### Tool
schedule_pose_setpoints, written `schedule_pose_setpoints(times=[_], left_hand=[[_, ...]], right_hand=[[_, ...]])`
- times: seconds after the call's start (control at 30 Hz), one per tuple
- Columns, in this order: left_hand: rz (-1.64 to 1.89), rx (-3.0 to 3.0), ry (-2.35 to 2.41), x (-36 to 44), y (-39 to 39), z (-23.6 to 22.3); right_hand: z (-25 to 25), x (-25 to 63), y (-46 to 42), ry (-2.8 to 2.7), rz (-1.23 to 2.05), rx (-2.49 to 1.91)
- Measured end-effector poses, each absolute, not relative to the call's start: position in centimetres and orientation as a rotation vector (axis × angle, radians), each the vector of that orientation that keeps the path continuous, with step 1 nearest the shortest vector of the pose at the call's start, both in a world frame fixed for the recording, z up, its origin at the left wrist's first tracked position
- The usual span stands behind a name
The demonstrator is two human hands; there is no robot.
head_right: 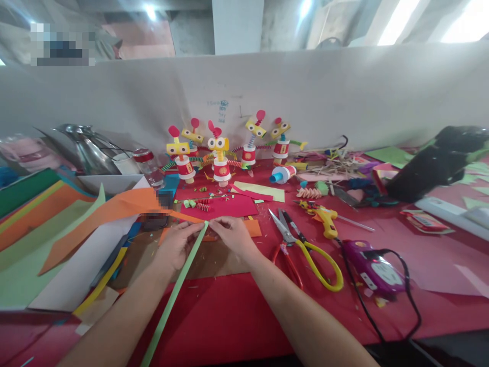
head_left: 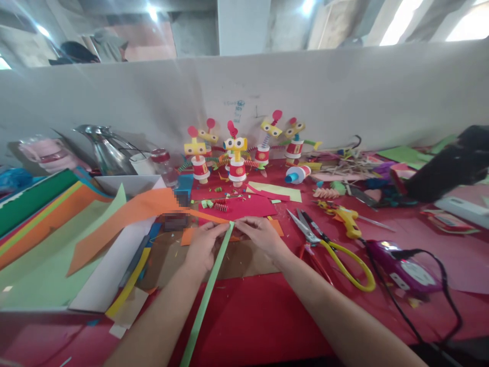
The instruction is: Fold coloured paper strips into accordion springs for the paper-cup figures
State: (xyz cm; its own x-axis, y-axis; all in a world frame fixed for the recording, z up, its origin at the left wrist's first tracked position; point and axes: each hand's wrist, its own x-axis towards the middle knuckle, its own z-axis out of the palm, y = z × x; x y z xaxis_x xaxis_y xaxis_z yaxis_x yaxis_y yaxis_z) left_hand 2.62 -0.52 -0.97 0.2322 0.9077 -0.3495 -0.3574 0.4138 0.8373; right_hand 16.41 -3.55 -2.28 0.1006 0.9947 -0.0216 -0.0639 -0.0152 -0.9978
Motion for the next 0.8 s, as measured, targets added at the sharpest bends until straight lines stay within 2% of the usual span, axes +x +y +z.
schedule_pose_setpoints(times=[0.2,0.53,0.8], left_hand=[[0.944,0.719,0.916,2.6,-0.6,-1.2],[1.003,0.816,0.793,2.9,-1.1,-1.3],[0.924,0.920,0.710,2.6,-0.7,-1.1]], right_hand=[[-2.1,16.4,-3.6,-1.023,1.189,-1.166],[-1.5,15.8,-3.9,-0.618,1.408,-1.009],[-1.6,15.4,-4.0,-0.475,1.360,-0.875]])
